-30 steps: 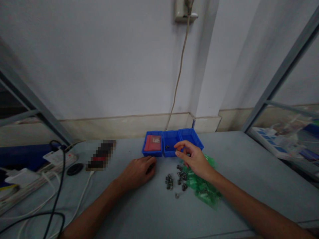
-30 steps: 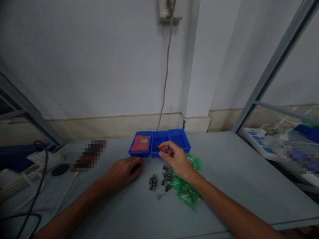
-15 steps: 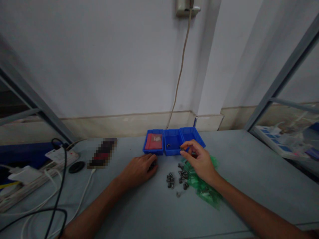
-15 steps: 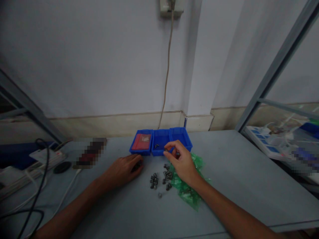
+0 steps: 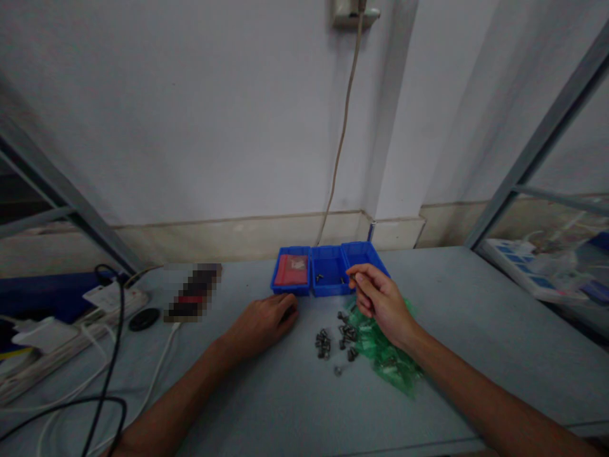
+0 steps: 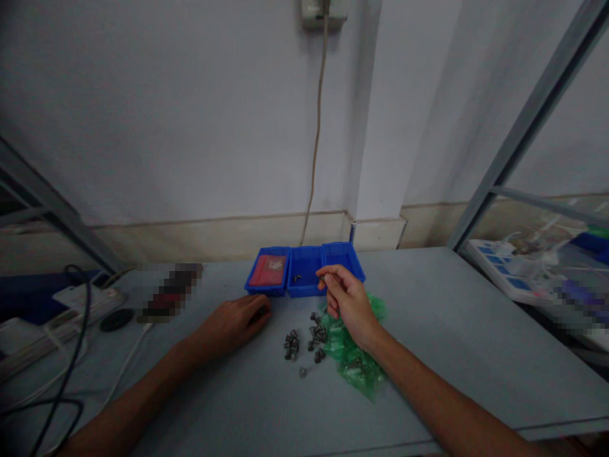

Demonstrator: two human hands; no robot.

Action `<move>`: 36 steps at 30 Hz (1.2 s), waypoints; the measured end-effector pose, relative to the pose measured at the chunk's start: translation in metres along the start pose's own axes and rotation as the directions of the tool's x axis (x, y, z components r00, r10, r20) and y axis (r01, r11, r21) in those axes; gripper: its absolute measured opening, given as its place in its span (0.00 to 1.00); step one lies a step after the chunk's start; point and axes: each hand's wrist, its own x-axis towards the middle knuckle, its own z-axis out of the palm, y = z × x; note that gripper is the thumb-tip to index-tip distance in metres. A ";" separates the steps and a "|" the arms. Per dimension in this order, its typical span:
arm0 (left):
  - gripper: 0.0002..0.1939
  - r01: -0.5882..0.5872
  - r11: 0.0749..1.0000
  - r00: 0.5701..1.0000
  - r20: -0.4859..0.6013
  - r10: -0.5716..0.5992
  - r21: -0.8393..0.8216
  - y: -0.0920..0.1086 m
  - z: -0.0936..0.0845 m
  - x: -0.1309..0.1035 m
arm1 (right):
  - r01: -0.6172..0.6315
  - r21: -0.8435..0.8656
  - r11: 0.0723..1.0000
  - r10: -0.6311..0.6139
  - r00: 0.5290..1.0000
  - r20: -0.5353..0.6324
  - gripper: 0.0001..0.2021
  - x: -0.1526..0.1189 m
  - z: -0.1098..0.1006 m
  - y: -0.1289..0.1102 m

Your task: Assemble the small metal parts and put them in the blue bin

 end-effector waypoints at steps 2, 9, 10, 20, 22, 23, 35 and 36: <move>0.09 0.002 1.000 1.000 0.004 -0.002 -0.004 0.000 0.000 0.000 | -0.017 0.017 1.000 0.017 1.000 0.010 0.13 -0.001 0.001 0.000; 0.10 0.008 1.000 1.000 -0.006 -0.008 -0.007 -0.001 0.002 0.000 | -0.093 0.066 0.993 0.092 0.996 0.021 0.14 -0.003 0.006 -0.003; 0.10 0.008 1.000 1.000 -0.001 -0.008 0.000 -0.001 0.003 0.000 | -0.104 0.074 0.992 0.102 0.995 0.021 0.15 -0.004 0.006 -0.004; 0.09 0.015 0.998 1.000 0.001 -0.015 0.057 0.001 0.003 0.001 | -0.011 -0.097 0.995 0.008 0.999 -0.033 0.16 -0.004 0.005 -0.003; 0.10 0.010 0.999 1.000 -0.010 -0.010 0.048 0.001 0.003 0.001 | 0.048 -0.223 0.974 -0.059 0.998 -0.039 0.15 -0.005 0.004 -0.003; 0.10 0.010 0.999 1.000 -0.014 -0.010 0.042 0.001 0.003 0.001 | 0.083 -0.285 0.955 -0.098 0.994 -0.039 0.14 -0.006 0.003 -0.002; 0.11 0.032 0.990 0.999 -0.031 -0.028 0.137 0.004 0.004 0.001 | 0.303 -0.588 0.750 -0.345 0.938 0.042 0.05 -0.008 0.000 0.002; 0.11 0.033 0.990 0.999 -0.028 -0.030 0.136 0.005 0.003 0.001 | 0.305 -0.591 0.747 -0.347 0.937 0.045 0.05 -0.008 0.000 0.002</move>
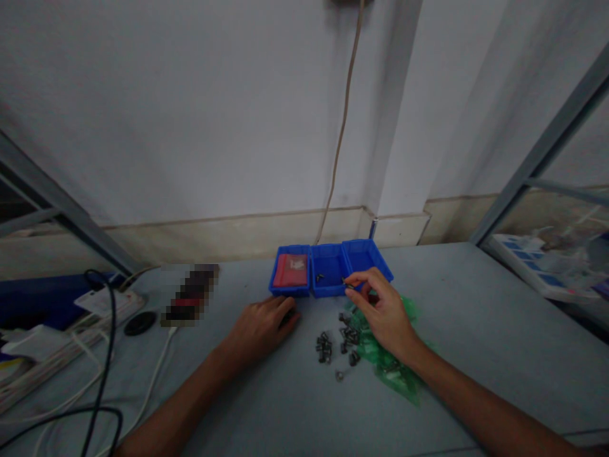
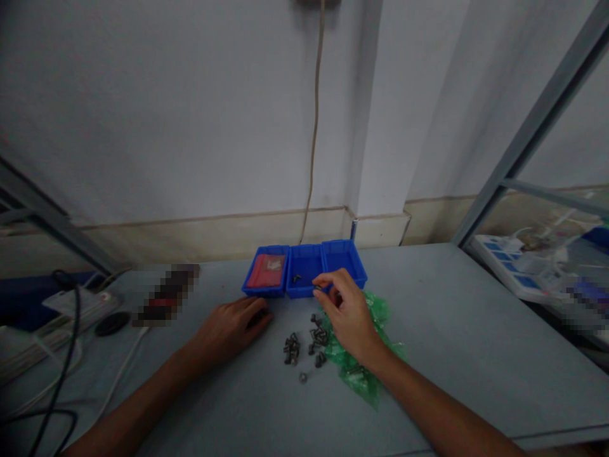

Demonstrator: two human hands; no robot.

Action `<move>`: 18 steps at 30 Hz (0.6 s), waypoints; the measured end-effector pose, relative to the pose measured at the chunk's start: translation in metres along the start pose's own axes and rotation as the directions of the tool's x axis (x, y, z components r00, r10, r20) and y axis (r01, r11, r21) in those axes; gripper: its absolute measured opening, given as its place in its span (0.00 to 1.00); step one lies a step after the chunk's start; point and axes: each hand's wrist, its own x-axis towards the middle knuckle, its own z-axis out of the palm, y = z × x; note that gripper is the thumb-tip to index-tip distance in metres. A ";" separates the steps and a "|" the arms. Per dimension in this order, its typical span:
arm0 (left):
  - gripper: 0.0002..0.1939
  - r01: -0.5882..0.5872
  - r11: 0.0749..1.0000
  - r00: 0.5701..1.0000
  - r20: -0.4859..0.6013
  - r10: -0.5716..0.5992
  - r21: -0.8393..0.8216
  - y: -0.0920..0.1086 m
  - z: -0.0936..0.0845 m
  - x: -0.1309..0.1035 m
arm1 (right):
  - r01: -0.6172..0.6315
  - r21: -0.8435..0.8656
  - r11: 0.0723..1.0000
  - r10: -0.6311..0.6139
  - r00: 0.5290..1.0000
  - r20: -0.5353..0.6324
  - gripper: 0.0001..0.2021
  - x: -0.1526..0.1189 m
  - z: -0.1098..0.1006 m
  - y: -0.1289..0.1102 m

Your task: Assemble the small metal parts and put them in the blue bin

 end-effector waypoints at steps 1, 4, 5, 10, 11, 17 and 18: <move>0.11 0.002 1.000 1.000 0.003 -0.002 -0.004 0.000 0.000 0.000 | 0.002 -0.002 1.000 -0.002 1.000 0.001 0.05 0.000 0.000 0.000; 0.10 0.013 1.000 1.000 0.009 -0.012 -0.023 0.000 -0.001 -0.001 | -0.002 0.006 1.000 0.002 1.000 -0.008 0.04 0.001 0.000 -0.001; 0.10 0.014 0.999 1.000 0.009 -0.013 -0.030 -0.001 0.000 -0.001 | -0.007 0.011 1.000 0.007 1.000 -0.013 0.04 0.001 0.000 -0.001; 0.09 -0.004 0.998 1.000 -0.002 0.004 -0.064 -0.002 0.002 -0.002 | -0.036 0.033 0.999 0.037 0.999 -0.023 0.04 0.001 -0.001 -0.002; 0.09 -0.003 0.998 1.000 -0.002 0.003 -0.062 -0.003 0.002 -0.002 | -0.047 0.045 0.998 0.048 0.999 -0.024 0.03 0.001 -0.001 -0.003; 0.08 -0.005 0.999 1.000 0.003 0.005 -0.032 -0.002 0.001 -0.004 | -0.316 0.340 0.886 0.305 0.948 0.089 0.10 0.002 -0.001 -0.008; 0.09 -0.007 0.999 1.000 0.002 0.007 -0.033 -0.001 0.001 -0.005 | -0.385 0.428 0.818 0.362 0.922 0.137 0.12 0.002 -0.001 -0.008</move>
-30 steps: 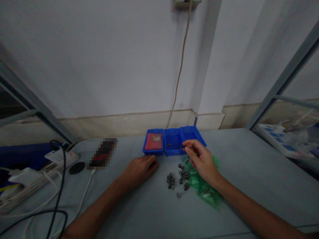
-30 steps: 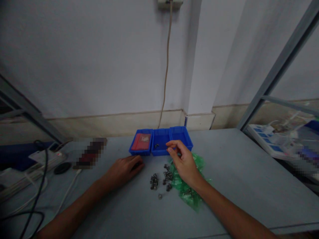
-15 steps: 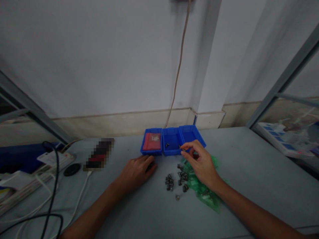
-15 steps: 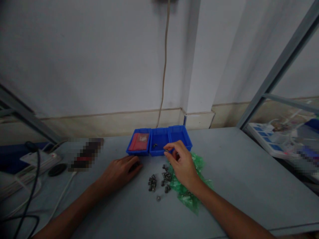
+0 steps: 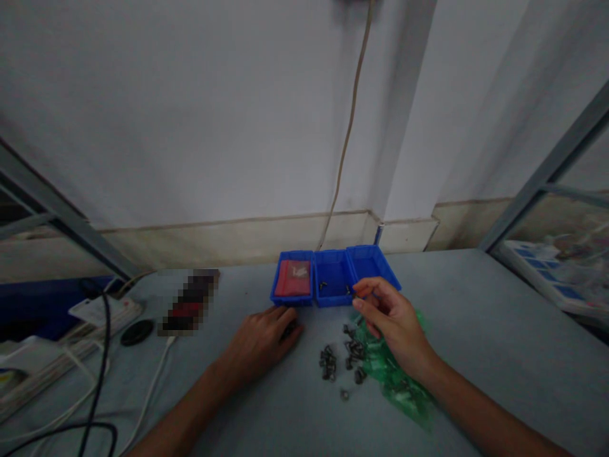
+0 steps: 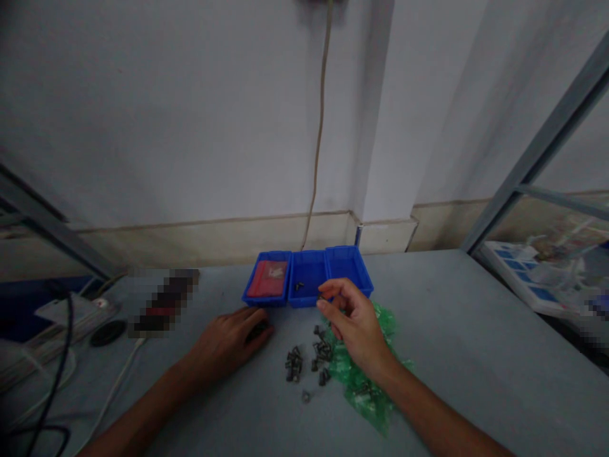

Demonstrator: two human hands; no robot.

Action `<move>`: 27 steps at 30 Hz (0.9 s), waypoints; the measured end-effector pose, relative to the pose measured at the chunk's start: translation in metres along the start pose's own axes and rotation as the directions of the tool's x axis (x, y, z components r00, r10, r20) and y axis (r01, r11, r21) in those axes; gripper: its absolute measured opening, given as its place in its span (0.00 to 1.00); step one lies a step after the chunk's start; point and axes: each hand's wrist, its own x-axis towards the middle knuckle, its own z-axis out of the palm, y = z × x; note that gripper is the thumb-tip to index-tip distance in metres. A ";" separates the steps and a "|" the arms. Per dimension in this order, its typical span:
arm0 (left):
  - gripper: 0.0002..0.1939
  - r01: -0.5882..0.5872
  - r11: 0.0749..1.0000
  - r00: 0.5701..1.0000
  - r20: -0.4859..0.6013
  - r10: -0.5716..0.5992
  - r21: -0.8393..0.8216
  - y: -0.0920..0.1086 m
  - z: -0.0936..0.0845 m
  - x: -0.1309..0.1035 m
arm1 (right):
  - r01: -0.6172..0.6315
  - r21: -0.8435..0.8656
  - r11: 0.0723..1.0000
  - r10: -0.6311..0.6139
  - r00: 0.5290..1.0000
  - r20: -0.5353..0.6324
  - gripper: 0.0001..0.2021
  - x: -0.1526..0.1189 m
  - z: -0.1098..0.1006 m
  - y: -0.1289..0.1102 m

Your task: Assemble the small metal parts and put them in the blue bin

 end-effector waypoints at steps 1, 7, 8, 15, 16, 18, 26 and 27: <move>0.09 0.000 1.000 1.000 0.000 0.000 0.000 0.000 0.000 0.000 | -0.072 0.103 0.992 0.070 0.997 0.025 0.13 0.000 0.000 -0.001; 0.11 0.012 1.000 1.000 0.006 -0.012 -0.012 0.001 0.000 -0.001 | -0.299 0.423 0.856 0.258 0.954 0.153 0.12 0.003 -0.001 -0.005; 0.11 0.015 1.000 1.000 0.007 -0.015 -0.016 0.000 0.000 0.000 | -0.312 0.440 0.842 0.267 0.950 0.162 0.12 0.004 -0.001 -0.005; 0.09 0.022 0.999 1.000 -0.011 -0.023 -0.049 -0.001 0.002 0.001 | -0.334 0.460 0.823 0.275 0.942 0.192 0.13 0.004 -0.002 -0.003; 0.09 0.020 0.998 1.000 -0.017 -0.021 -0.052 -0.001 0.002 0.001 | -0.327 0.443 0.835 0.275 0.944 0.181 0.14 0.004 -0.002 -0.003; 0.09 0.017 0.998 0.999 -0.027 -0.018 -0.054 -0.002 0.003 0.001 | -0.291 0.376 0.880 0.254 0.956 0.146 0.15 0.003 0.000 -0.002; 0.08 0.014 0.998 0.999 -0.031 -0.015 -0.054 -0.004 0.006 0.001 | 0.264 -0.384 0.885 -0.244 0.964 0.101 0.07 -0.005 0.002 0.007; 0.08 0.014 0.998 0.999 -0.032 -0.015 -0.059 -0.004 0.005 0.001 | 0.328 -0.444 0.834 -0.306 0.944 0.123 0.06 -0.005 0.001 0.008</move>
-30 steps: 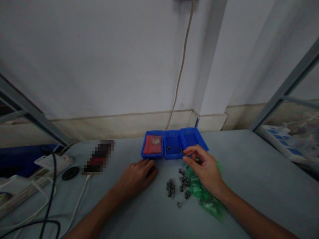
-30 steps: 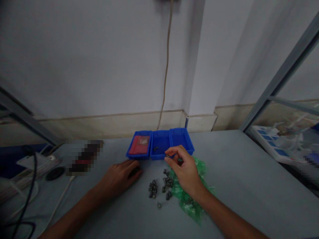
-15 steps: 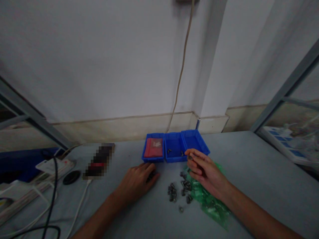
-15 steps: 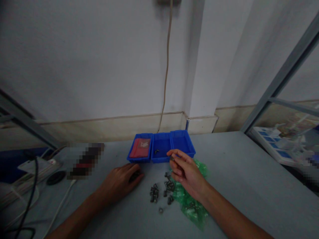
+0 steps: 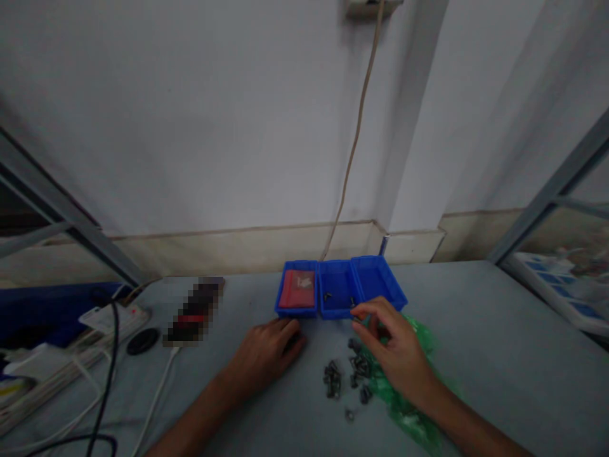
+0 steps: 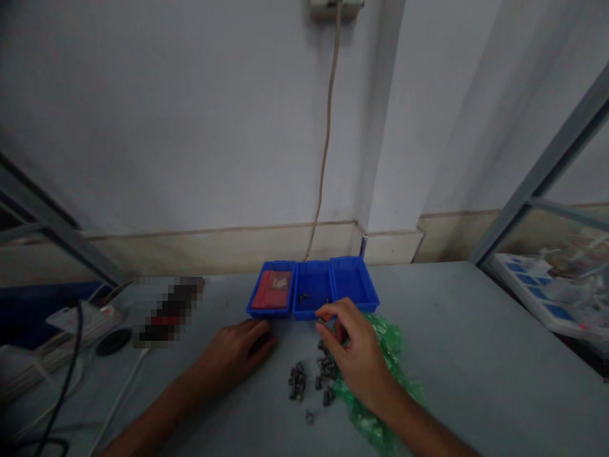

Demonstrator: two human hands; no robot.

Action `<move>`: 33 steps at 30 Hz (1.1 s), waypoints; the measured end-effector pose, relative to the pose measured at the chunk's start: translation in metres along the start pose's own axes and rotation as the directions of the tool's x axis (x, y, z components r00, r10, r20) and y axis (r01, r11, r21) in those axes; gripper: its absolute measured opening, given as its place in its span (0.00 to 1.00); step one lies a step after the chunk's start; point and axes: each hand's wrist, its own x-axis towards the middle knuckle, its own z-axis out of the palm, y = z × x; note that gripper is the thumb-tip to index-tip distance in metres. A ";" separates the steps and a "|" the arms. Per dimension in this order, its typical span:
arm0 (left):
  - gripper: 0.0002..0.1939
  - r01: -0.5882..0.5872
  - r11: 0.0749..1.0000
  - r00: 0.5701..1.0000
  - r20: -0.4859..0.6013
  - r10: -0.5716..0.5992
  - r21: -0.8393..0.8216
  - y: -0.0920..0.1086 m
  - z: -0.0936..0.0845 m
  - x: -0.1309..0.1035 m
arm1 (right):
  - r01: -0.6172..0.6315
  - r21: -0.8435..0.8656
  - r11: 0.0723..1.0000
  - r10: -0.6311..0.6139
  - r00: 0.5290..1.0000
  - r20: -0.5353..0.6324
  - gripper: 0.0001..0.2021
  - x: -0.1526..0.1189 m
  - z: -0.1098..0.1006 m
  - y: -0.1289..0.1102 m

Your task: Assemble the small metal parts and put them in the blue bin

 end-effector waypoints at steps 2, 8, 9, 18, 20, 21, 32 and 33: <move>0.08 0.004 1.000 1.000 -0.004 -0.004 -0.007 0.001 0.000 0.000 | 0.071 -0.112 0.991 -0.070 0.997 0.006 0.04 -0.002 -0.001 0.002; 0.09 0.011 1.000 1.000 0.004 -0.011 -0.004 0.001 -0.001 0.001 | 0.053 -0.195 0.979 -0.049 0.998 0.028 0.03 -0.002 -0.002 0.005; 0.09 0.012 1.000 1.000 0.008 -0.012 -0.002 0.001 -0.001 0.001 | 0.039 -0.174 0.984 -0.034 0.999 0.032 0.03 -0.001 -0.002 0.004; 0.10 -0.022 0.999 0.999 0.047 0.024 -0.046 0.000 -0.004 0.002 | -0.398 0.373 0.838 0.359 0.917 0.174 0.12 0.006 0.001 -0.001; 0.10 -0.036 0.998 0.998 0.052 0.039 -0.053 0.000 -0.004 0.003 | -0.482 0.517 0.707 0.420 0.875 0.241 0.14 0.006 0.001 -0.001; 0.10 -0.044 0.997 0.998 0.051 0.047 -0.058 -0.001 -0.003 0.003 | -0.503 0.570 0.650 0.438 0.861 0.259 0.14 0.006 0.001 -0.001; 0.09 -0.046 0.997 0.997 0.066 0.049 -0.061 0.002 -0.004 0.005 | -0.522 0.657 0.543 0.502 0.830 0.245 0.18 0.010 0.000 -0.006; 0.09 -0.049 0.997 0.997 0.062 0.053 -0.059 0.003 -0.004 0.005 | -0.504 0.622 0.600 0.487 0.846 0.216 0.18 0.009 0.000 -0.005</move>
